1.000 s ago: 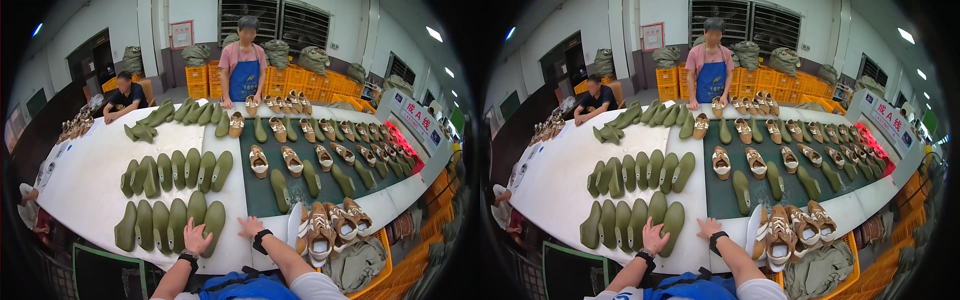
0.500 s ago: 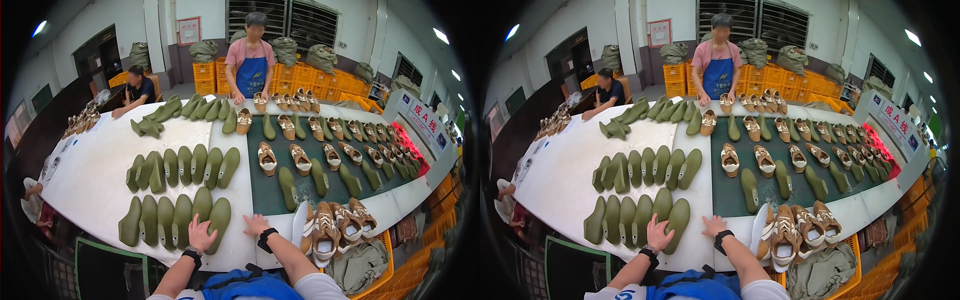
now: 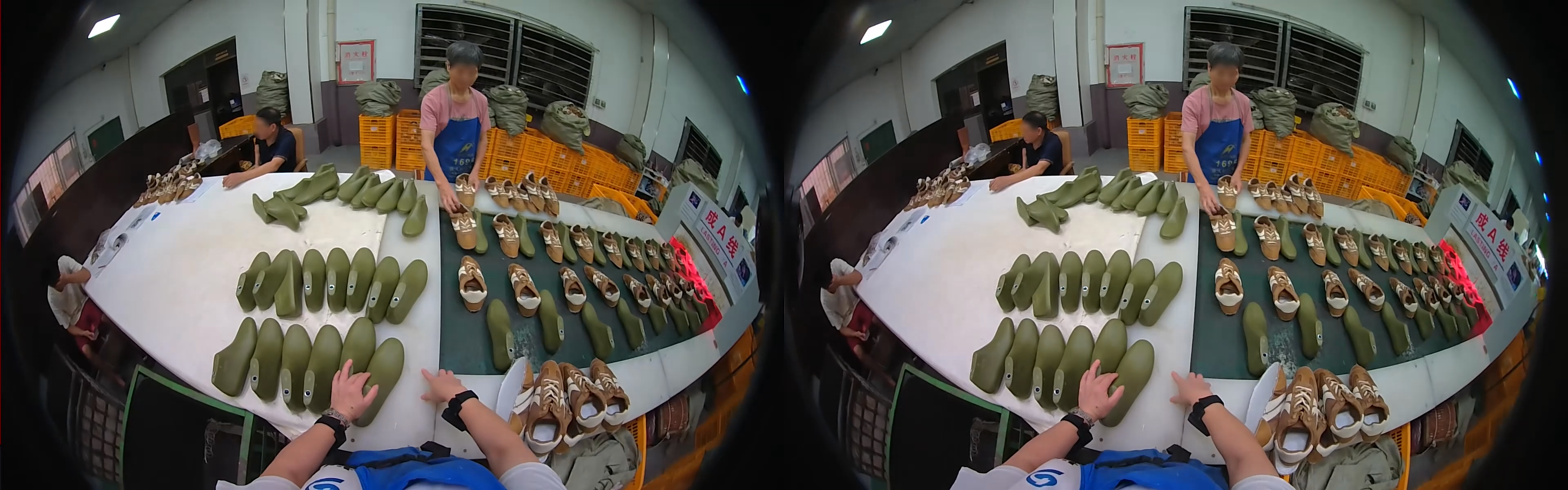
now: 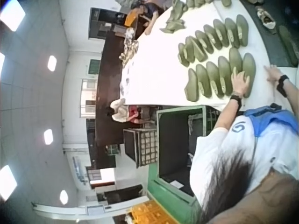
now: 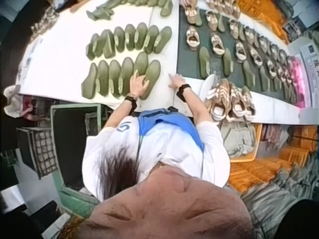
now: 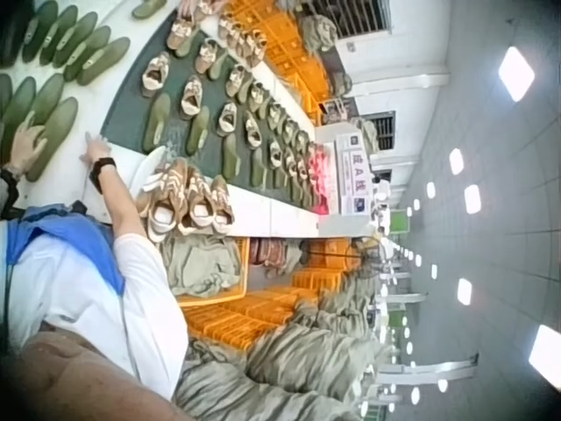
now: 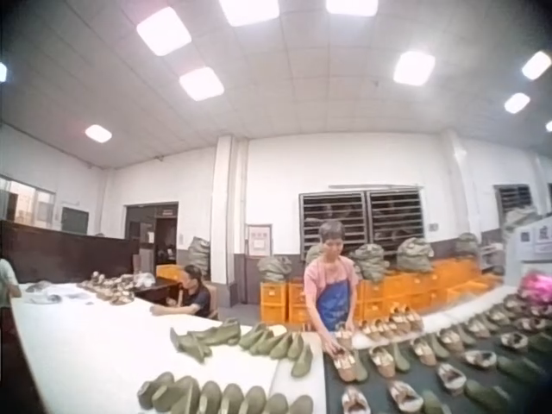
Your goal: Sorting and inspecting shoes and shoe lasts on a conveyor belt and workbench.
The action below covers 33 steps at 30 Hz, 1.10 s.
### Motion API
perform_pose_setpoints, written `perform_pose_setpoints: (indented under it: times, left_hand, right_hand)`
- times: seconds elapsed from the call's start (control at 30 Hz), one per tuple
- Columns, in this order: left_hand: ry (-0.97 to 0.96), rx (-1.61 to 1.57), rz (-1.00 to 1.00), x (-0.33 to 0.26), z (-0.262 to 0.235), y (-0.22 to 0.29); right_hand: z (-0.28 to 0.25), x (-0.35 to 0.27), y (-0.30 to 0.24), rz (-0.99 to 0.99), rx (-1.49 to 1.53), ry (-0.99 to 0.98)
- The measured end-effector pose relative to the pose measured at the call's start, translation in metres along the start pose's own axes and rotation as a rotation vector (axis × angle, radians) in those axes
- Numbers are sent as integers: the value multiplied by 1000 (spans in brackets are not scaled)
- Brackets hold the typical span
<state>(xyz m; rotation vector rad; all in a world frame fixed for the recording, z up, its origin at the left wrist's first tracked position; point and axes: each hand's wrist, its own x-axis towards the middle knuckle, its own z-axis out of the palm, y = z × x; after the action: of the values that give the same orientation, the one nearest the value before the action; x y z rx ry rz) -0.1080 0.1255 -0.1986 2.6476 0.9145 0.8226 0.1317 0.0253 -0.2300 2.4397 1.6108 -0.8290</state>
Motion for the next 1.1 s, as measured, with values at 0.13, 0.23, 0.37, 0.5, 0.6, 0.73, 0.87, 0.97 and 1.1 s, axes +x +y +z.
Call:
perform_pose_setpoints:
  times: [0.13, 0.23, 0.37, 0.5, 0.6, 0.73, 0.87, 0.97, 1.1]
  left_hand:
    - [-47, -5, -41, 2, -7, -2]
    - [13, -74, -32, 6, -5, -4]
    - [40, -322, -215, 19, 14, -27]
    - [-65, -357, -298, 24, 16, -52]
    - [-106, -335, -320, 24, 19, -50]
    - [-80, -320, -335, 19, 15, -51]
    - [-57, -356, -342, 26, 15, -40]
    - [-46, -375, -366, 24, 17, -41]
    - [-48, -361, -379, 17, 25, -35]
  right_hand:
    - [1, 2, -10, -44, -6, -23]
    - [-15, -17, -43, -206, 60, 269]
    - [-10, -15, -91, -692, 527, 144]
    - [-3, -16, -130, -744, 326, -7]
    - [-11, -22, -127, -644, 287, 39]
    - [-12, -29, -106, -571, 221, 126]
    - [-11, -34, -64, -418, 185, 282]
    - [-17, -35, -66, -450, 167, 264]
    - [-21, -38, -80, -434, 121, 255]
